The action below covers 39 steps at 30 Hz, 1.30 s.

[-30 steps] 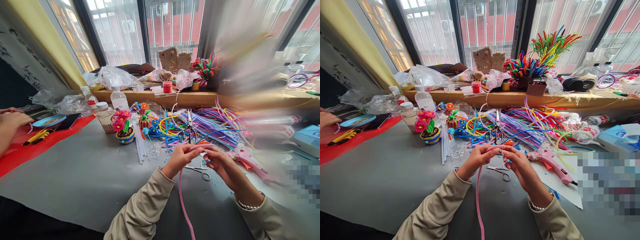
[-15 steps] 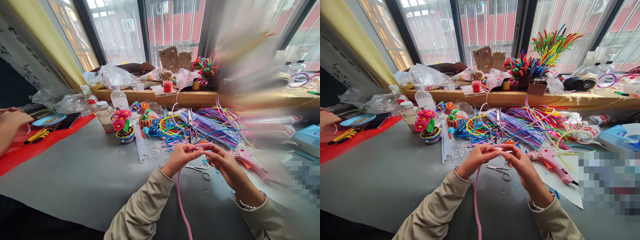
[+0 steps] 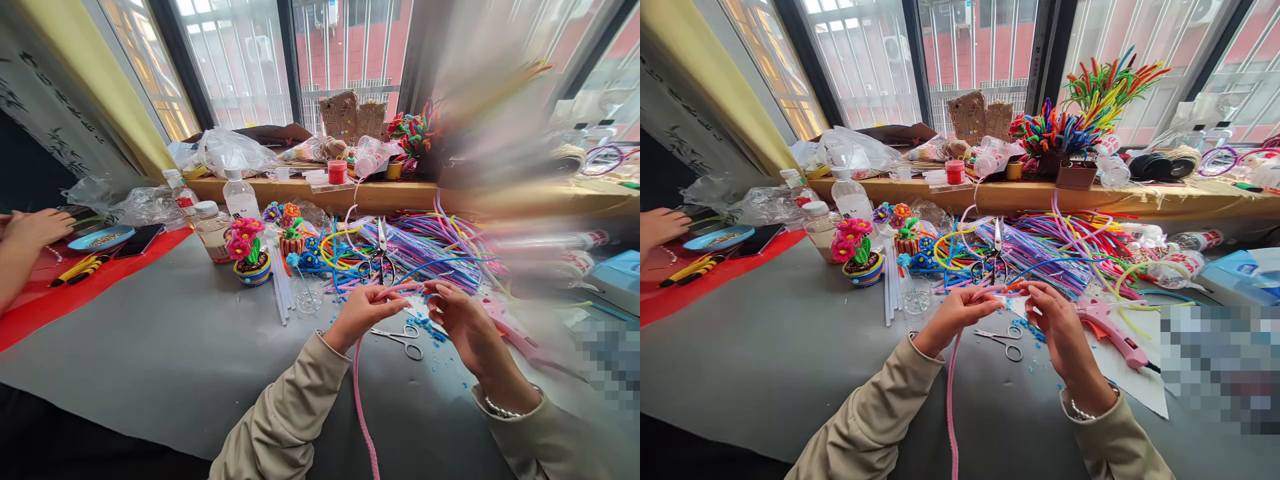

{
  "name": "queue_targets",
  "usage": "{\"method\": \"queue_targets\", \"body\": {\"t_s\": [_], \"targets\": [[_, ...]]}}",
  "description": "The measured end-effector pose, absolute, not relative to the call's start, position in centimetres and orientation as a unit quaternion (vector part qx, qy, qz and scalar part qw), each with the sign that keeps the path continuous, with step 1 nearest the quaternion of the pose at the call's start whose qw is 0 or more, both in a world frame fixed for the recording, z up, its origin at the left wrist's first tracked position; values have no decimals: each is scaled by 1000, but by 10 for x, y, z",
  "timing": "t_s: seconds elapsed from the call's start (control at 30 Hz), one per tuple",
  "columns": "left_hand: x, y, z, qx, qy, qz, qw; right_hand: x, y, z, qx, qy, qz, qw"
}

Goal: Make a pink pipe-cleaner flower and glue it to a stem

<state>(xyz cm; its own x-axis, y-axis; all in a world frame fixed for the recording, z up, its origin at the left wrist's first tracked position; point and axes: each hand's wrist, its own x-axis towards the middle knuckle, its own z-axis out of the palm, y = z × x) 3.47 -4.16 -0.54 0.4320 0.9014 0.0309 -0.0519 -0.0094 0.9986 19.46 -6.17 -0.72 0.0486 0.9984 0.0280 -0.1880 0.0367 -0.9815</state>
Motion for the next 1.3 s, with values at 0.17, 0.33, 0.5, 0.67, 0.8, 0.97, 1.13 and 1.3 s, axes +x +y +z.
{"method": "queue_targets", "body": {"t_s": [0.17,0.33,0.5,0.67,0.8,0.97,1.13,1.3], "targets": [[36,-42,-5,545,369,421,624,189,-69,-11,-518,-628,213,540],[37,-42,-6,521,367,434,637,179,-73,-16,-487,-724,24,488],[37,-44,-3,545,343,419,640,178,-74,-18,-487,-723,-13,490],[36,-44,-2,548,351,407,640,180,-75,-17,-497,-709,6,500],[35,-42,-3,557,367,400,629,181,-74,-17,-492,-709,18,505],[35,-40,-6,559,368,402,625,183,-74,-17,-483,-712,34,508],[34,-39,-8,539,354,428,633,184,-74,-14,-480,-708,37,516],[33,-40,-5,547,336,425,638,186,-75,-16,-481,-717,20,504]]}}
